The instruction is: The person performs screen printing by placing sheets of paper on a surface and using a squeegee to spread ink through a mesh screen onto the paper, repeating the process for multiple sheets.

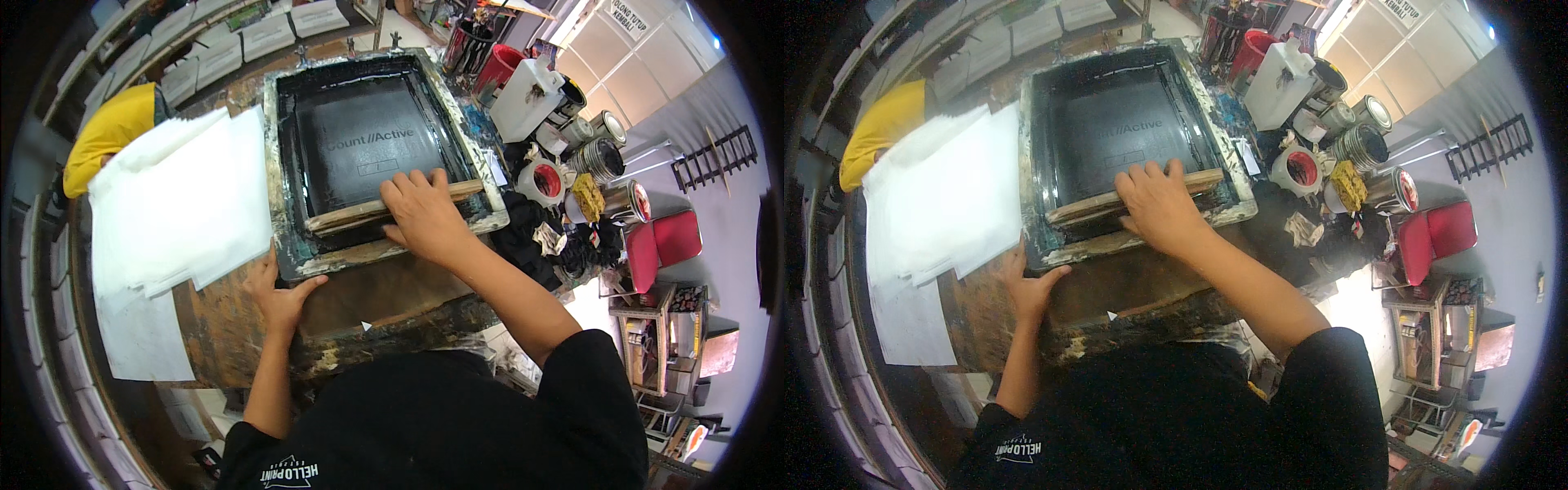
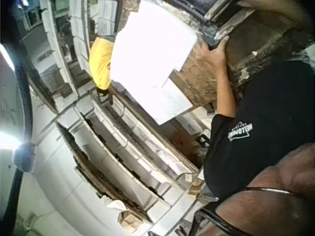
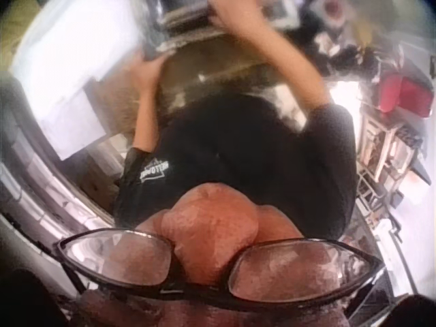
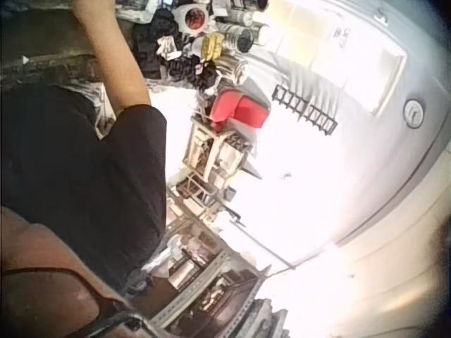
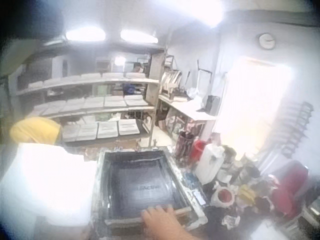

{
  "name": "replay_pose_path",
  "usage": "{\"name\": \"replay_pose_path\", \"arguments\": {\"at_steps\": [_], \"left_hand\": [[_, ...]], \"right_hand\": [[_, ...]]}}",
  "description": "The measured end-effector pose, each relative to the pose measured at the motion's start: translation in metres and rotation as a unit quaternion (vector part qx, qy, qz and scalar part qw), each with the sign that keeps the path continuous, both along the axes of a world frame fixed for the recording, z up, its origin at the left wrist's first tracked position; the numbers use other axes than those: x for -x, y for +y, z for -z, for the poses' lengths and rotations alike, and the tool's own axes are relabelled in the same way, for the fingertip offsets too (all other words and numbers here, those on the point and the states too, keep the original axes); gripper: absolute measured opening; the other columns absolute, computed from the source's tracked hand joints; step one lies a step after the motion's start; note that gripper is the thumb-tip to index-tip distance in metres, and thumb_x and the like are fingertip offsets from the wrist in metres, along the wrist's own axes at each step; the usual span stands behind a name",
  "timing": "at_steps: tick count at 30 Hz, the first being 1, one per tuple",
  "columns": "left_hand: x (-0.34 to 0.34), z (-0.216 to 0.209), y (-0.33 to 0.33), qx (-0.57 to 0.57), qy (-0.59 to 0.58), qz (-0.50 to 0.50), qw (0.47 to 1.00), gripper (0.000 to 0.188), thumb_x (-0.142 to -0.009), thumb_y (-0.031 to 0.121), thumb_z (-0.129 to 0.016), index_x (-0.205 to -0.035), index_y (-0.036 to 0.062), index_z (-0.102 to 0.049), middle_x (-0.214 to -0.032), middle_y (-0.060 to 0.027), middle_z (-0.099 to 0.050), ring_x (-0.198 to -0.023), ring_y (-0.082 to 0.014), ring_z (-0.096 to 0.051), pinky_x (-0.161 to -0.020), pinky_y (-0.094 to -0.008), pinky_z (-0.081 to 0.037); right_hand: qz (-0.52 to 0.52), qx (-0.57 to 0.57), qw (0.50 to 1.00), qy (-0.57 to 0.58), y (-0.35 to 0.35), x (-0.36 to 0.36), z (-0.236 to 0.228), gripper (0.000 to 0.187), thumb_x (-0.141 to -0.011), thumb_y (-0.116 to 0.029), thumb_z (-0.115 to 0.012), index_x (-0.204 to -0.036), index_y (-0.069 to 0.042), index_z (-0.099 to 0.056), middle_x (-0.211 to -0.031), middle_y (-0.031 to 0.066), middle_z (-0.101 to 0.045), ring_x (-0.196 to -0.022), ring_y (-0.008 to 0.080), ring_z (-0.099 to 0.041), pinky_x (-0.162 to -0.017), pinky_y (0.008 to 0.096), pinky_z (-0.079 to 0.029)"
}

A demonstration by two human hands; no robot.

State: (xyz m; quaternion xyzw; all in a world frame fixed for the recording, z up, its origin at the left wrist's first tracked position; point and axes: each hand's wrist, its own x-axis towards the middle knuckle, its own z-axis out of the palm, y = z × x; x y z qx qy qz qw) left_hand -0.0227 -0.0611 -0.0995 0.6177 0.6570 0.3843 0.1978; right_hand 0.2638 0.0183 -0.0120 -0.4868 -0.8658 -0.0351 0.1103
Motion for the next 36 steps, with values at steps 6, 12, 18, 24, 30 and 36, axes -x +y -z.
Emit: {"name": "replay_pose_path", "arguments": {"at_steps": [6, 12, 18, 24, 30, 36], "left_hand": [[-0.025, -0.081, 0.034, -0.158, -0.29, 0.015, 0.944, 0.084, -0.091, 0.031, -0.085, -0.154, -0.0063, -0.044, -0.134, -0.0158, -0.065, -0.117, -0.0204, -0.066, -0.1, -0.0329, -0.054], [0.022, 0.007, 0.205, -0.219, -0.24, -0.075, 0.943, 0.036, -0.104, 0.026, -0.062, -0.125, -0.0028, -0.068, -0.114, -0.0139, -0.071, -0.098, -0.027, -0.07, -0.081, -0.0393, -0.056], [-0.001, 0.012, 0.369, -0.168, -0.064, -0.013, 0.984, 0.025, -0.099, 0.018, -0.065, -0.11, -0.0025, -0.075, -0.091, -0.0254, -0.072, -0.084, -0.0403, -0.069, -0.078, -0.0442, -0.053], [0.016, 0.064, 0.419, -0.222, 0.172, 0.113, 0.953, 0.026, -0.097, 0.021, -0.069, -0.113, 0.0027, -0.078, -0.108, -0.022, -0.072, -0.098, -0.0399, -0.069, -0.086, -0.048, -0.056], [0.011, 0.063, 0.413, -0.194, 0.173, 0.065, 0.963, 0.027, -0.096, 0.026, -0.072, -0.109, 0.0033, -0.078, -0.105, -0.0203, -0.072, -0.098, -0.0402, -0.069, -0.085, -0.0476, -0.056], [0.006, 0.022, 0.345, -0.133, 0.168, 0.005, 0.977, 0.023, -0.098, 0.023, -0.069, -0.093, 0.0015, -0.074, -0.084, -0.0234, -0.071, -0.077, -0.0457, -0.067, -0.075, -0.0523, -0.054]], "right_hand": [[-0.002, -0.202, 0.977, 0.07, 0.012, 0.003, -0.071, 0.05, -0.071, -0.047, -0.083, -0.099, -0.013, -0.061, -0.093, 0.0074, -0.057, -0.092, 0.0292, -0.057, -0.089, 0.0488, -0.038], [-0.02, -0.299, 0.949, 0.098, 0.088, 0.012, -0.173, 0.044, -0.084, -0.051, -0.073, -0.086, -0.007, -0.073, -0.084, 0.0151, -0.071, -0.087, 0.0331, -0.07, -0.085, 0.049, -0.049], [0.017, -0.184, 0.979, 0.088, 0.132, 0.017, -0.234, 0.056, -0.098, -0.056, -0.053, -0.075, -0.007, -0.066, -0.072, 0.0105, -0.063, -0.072, 0.026, -0.061, -0.071, 0.0424, -0.049], [0.021, -0.172, 0.982, 0.082, 0.141, 0.011, -0.252, 0.062, -0.101, -0.058, -0.048, -0.075, -0.005, -0.067, -0.073, 0.0114, -0.064, -0.073, 0.0259, -0.061, -0.07, 0.0419, -0.05], [0.015, -0.17, 0.981, 0.089, 0.13, 0.02, -0.264, 0.068, -0.103, -0.061, -0.043, -0.074, -0.004, -0.067, -0.074, 0.0123, -0.064, -0.073, 0.0259, -0.062, -0.069, 0.0414, -0.051], [0.024, -0.185, 0.978, 0.091, 0.122, 0.031, -0.262, 0.074, -0.105, -0.063, -0.039, -0.074, -0.002, -0.067, -0.075, 0.0132, -0.064, -0.074, 0.0258, -0.063, -0.067, 0.0409, -0.052]]}}
